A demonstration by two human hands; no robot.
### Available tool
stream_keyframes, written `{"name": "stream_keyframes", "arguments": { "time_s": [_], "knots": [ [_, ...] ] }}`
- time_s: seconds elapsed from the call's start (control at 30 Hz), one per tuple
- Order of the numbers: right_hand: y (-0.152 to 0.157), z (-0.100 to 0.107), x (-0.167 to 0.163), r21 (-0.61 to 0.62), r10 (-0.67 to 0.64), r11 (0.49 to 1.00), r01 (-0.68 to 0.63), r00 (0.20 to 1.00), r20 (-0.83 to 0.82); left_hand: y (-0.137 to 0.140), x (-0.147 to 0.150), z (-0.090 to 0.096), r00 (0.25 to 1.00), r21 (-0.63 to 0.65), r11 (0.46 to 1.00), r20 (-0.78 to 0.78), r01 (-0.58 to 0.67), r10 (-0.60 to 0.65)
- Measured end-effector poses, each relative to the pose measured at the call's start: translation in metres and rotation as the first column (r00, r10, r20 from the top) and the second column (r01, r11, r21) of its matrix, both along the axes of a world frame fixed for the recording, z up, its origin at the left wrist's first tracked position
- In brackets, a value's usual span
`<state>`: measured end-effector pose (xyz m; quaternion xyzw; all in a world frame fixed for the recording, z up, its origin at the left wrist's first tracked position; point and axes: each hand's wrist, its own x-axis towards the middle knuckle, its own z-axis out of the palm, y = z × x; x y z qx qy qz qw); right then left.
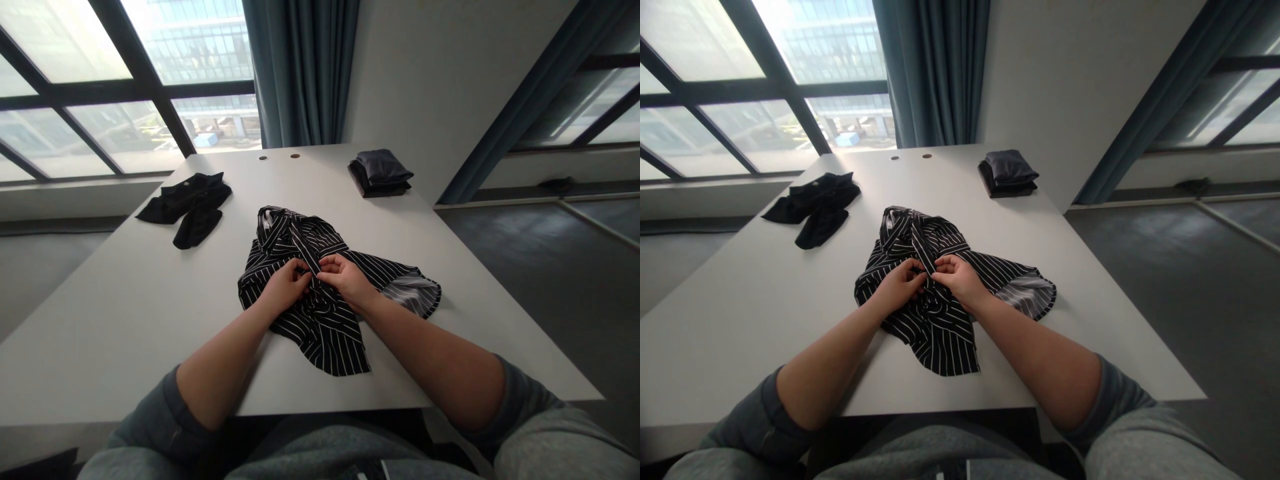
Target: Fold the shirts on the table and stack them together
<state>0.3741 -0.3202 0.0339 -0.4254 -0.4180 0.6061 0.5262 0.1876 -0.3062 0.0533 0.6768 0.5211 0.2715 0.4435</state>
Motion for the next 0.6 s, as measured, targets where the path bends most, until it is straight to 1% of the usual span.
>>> {"name": "stream_keyframes", "arguments": {
  "time_s": [0.03,0.1,0.13,0.2,0.3,0.4,0.5,0.6],
  "knots": [
    [0.0,0.001,0.0,0.007,0.008,1.0,-0.008,1.0,0.01,0.0,-0.001,0.002,0.998,0.1,0.995,-0.051,-0.02,0.025],
    [-0.001,0.003,0.0,0.028,0.028,0.999,-0.029,0.999,0.041,0.001,-0.002,0.004,0.991,0.29,0.957,-0.119,-0.026,0.063],
    [-0.002,0.004,0.0,0.041,0.04,0.998,-0.043,0.998,0.056,0.002,-0.002,0.004,0.987,0.356,0.934,-0.143,-0.013,0.068],
    [-0.003,0.005,0.001,0.067,0.06,0.996,-0.065,0.995,0.075,0.004,-0.002,0.004,0.983,0.417,0.908,-0.178,0.028,0.051],
    [-0.003,0.005,0.002,0.101,0.072,0.992,-0.081,0.993,0.09,0.006,-0.002,0.003,0.982,0.418,0.904,-0.188,0.092,-0.013],
    [-0.003,0.005,0.004,0.119,0.074,0.989,-0.085,0.993,0.095,0.007,-0.003,0.002,0.982,0.383,0.915,-0.177,0.127,-0.062],
    [-0.003,0.005,0.004,0.107,0.105,0.988,-0.113,0.991,0.081,0.009,-0.005,-0.001,0.987,0.319,0.936,-0.104,0.147,-0.119],
    [-0.004,0.005,0.003,0.1,0.149,0.983,-0.154,0.987,0.053,0.011,-0.006,-0.007,0.986,0.306,0.938,-0.062,0.165,-0.153]
  ]
}}
